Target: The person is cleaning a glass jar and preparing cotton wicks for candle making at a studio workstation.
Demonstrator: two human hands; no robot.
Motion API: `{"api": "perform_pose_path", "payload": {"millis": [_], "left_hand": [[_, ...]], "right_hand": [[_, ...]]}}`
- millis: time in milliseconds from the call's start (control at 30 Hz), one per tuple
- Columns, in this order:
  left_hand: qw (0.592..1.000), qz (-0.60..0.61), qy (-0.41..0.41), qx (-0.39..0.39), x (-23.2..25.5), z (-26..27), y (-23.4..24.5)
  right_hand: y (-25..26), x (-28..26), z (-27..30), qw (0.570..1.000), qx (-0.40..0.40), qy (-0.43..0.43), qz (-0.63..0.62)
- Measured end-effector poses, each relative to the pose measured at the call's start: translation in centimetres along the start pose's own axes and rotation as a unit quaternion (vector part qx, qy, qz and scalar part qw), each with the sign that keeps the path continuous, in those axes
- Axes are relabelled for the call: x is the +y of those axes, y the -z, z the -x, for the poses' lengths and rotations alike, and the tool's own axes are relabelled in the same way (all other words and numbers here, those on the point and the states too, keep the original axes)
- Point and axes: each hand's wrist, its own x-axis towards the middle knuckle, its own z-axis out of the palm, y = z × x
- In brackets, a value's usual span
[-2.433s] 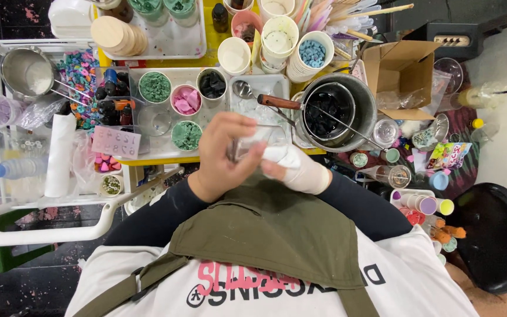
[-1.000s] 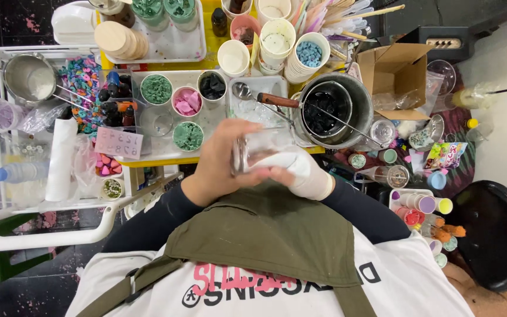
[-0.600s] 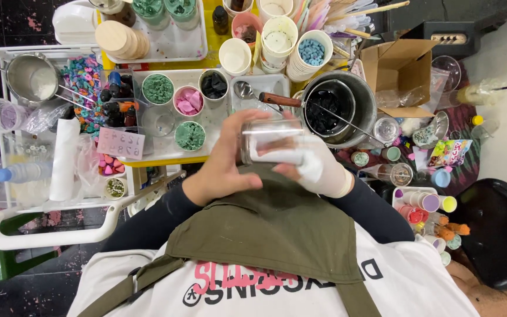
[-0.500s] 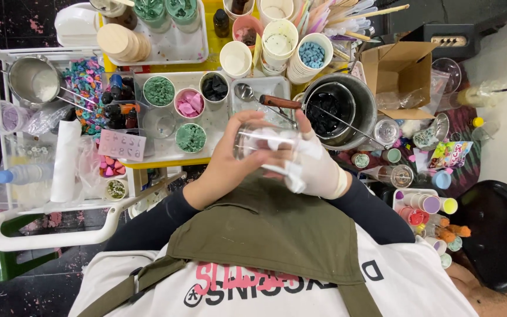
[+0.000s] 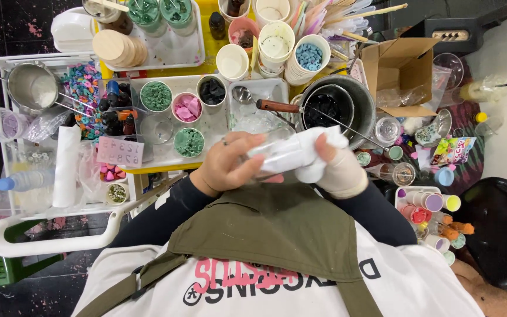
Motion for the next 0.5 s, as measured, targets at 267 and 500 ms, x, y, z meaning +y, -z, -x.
{"api": "perform_pose_path", "payload": {"millis": [267, 500], "left_hand": [[0.711, 0.529, 0.434, 0.159, 0.2, -0.2, 1.0], [0.542, 0.67, 0.495, 0.113, -0.1, -0.7, 0.0]], "right_hand": [[2.3, 0.4, 3.9, 0.883, 0.279, 0.308, 0.218], [1.6, -1.1, 2.3, 0.54, 0.029, 0.513, 0.666]]}}
